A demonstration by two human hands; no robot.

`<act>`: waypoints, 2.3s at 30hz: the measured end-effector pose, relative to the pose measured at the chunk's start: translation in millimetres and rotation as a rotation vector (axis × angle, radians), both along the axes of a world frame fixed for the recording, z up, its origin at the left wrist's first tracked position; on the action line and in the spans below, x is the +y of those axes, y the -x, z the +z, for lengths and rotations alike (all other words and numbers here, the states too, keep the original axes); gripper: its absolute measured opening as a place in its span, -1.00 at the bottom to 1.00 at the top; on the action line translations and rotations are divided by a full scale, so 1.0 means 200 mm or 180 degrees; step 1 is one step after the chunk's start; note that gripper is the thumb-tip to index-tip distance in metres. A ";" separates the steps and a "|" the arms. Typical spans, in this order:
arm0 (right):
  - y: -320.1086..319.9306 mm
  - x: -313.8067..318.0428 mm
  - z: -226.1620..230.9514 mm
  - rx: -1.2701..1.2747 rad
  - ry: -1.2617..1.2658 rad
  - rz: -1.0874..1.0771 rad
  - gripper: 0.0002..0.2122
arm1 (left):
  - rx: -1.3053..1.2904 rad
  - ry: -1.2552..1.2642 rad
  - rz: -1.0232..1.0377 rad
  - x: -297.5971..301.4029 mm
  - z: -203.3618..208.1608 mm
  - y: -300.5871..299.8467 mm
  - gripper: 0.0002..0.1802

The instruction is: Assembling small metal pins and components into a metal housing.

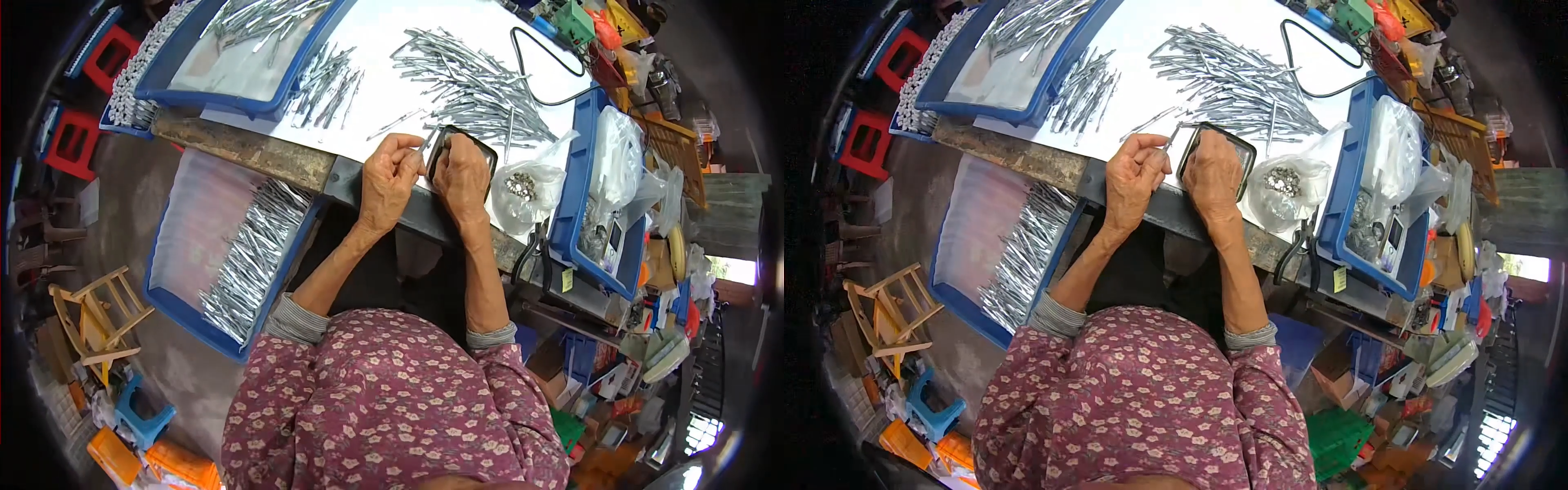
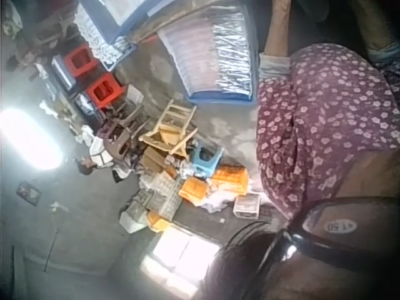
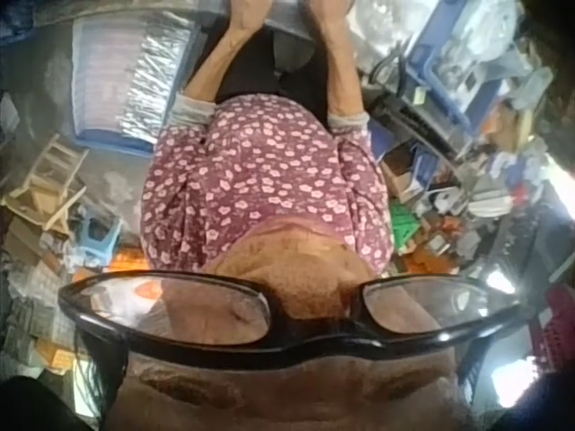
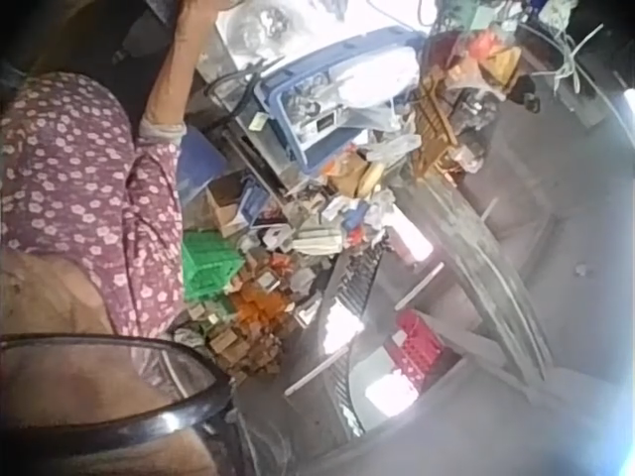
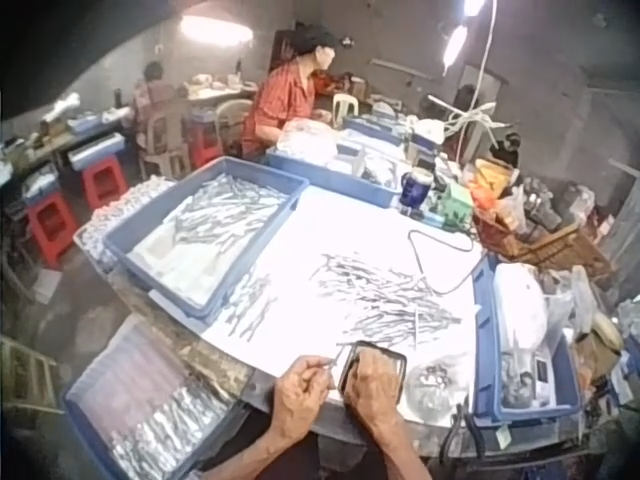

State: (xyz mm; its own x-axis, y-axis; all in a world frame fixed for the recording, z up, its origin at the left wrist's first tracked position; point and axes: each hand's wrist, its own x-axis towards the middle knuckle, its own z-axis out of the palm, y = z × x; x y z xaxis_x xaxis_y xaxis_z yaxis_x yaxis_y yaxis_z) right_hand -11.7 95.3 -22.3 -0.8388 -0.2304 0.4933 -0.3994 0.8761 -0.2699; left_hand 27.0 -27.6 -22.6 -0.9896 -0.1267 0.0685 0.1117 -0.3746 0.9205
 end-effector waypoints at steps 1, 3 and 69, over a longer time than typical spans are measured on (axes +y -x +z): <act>0.00 0.00 0.00 -0.0170 -0.0028 -0.0034 -0.92 | -0.0038 0.0097 0.0017 -0.01 0.00 0.00 -0.84; 0.01 0.02 0.00 -0.0225 -0.0046 -0.0067 -0.92 | -0.0093 0.0439 0.0167 -0.05 0.00 0.02 -0.84; -0.08 0.12 -0.03 0.0441 0.1933 0.0320 -0.90 | 0.0949 0.2111 -0.0444 0.17 0.05 0.25 -0.85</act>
